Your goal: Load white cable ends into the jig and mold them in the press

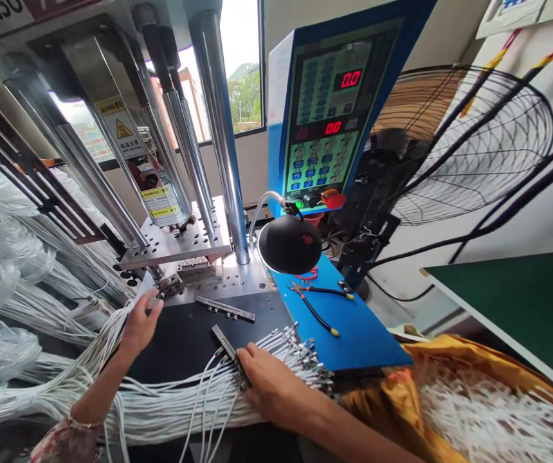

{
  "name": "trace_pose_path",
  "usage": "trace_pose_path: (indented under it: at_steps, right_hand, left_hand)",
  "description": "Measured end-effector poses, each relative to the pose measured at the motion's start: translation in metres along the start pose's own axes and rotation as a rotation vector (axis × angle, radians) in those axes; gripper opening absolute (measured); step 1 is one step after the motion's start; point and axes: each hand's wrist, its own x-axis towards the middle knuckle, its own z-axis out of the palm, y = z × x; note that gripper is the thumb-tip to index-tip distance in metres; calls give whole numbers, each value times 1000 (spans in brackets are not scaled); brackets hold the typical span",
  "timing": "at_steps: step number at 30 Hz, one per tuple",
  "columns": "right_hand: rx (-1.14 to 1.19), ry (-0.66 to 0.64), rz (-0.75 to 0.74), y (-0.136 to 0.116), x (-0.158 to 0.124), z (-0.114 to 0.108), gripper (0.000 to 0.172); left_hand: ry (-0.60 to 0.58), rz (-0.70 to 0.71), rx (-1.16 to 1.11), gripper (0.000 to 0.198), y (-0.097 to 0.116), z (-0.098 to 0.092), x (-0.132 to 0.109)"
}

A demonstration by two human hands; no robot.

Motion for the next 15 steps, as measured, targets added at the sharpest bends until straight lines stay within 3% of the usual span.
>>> trace_pose_path:
  at_steps: [2,4,7,10,11,15]
  right_hand:
    - [-31,-24,-7,-2,3,-2,42]
    - [-73,-51,-8,-2,9,-8,39]
    - [-210,85,-15,2,30,-20,31]
    - [-486,234,5,9,66,-22,44]
    - [-573,212,6,12,80,-21,49]
    - [-720,164,13,22,126,-18,35]
  left_hand:
    - [-324,242,157,43,-17,8,-21]
    - [-471,384,341,52,-36,8,-30]
    - [-337,353,484,54,-62,1,-30]
    - [-242,282,427,52,-74,4,-26]
    - [-248,254,367,51,-73,9,-25]
    - [-409,125,-19,49,-48,28,-21]
